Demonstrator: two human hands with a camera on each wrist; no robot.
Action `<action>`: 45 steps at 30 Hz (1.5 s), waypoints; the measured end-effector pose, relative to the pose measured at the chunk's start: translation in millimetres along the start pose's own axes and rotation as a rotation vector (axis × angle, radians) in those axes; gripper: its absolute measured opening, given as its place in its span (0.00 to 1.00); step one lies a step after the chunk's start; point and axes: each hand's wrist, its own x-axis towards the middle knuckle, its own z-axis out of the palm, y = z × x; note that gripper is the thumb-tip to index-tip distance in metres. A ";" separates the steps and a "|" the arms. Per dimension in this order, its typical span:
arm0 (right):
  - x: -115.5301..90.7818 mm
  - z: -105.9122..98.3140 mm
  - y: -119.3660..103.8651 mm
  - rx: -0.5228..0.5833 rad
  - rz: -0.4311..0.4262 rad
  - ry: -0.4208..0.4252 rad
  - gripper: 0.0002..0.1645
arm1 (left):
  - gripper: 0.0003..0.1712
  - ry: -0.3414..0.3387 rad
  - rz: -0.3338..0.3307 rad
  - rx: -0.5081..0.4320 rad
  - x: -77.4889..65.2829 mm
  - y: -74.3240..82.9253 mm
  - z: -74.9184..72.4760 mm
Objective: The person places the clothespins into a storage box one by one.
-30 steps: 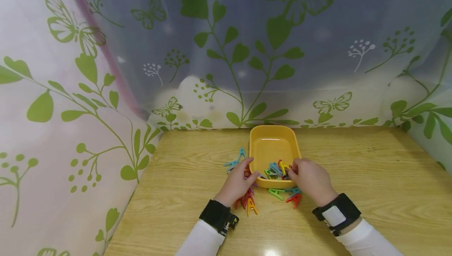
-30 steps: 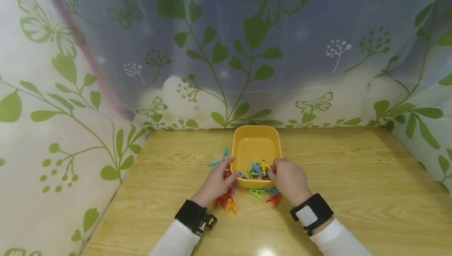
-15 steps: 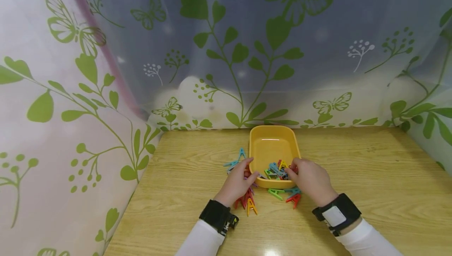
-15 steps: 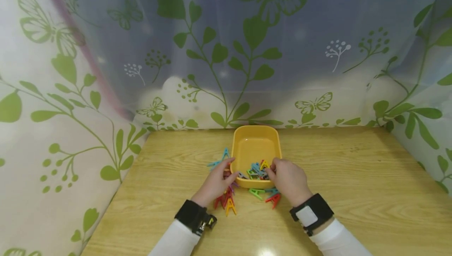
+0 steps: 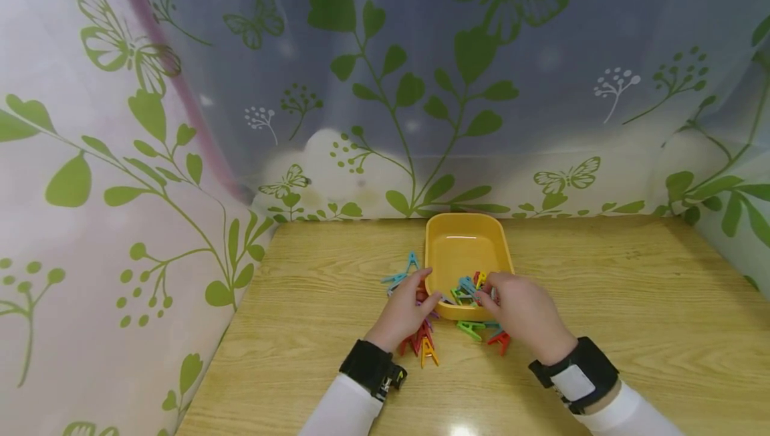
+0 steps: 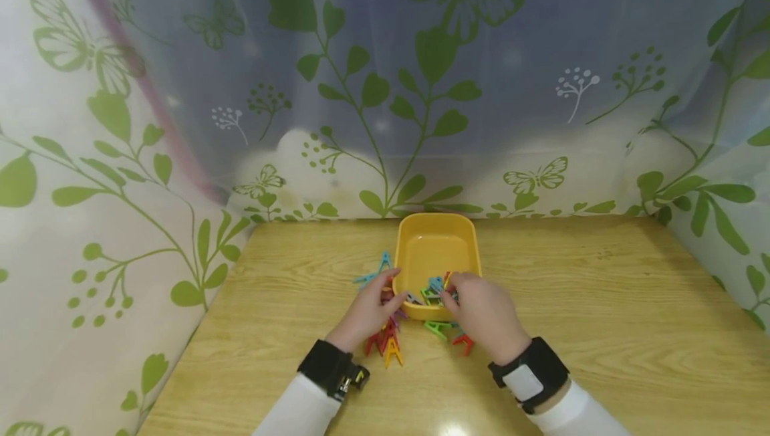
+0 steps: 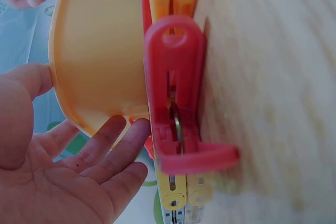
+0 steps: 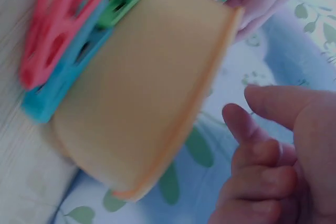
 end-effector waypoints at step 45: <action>-18.2 29.4 -13.3 -0.164 -0.025 -0.334 0.17 | 0.33 0.002 0.000 0.023 -0.6 1.1 -0.7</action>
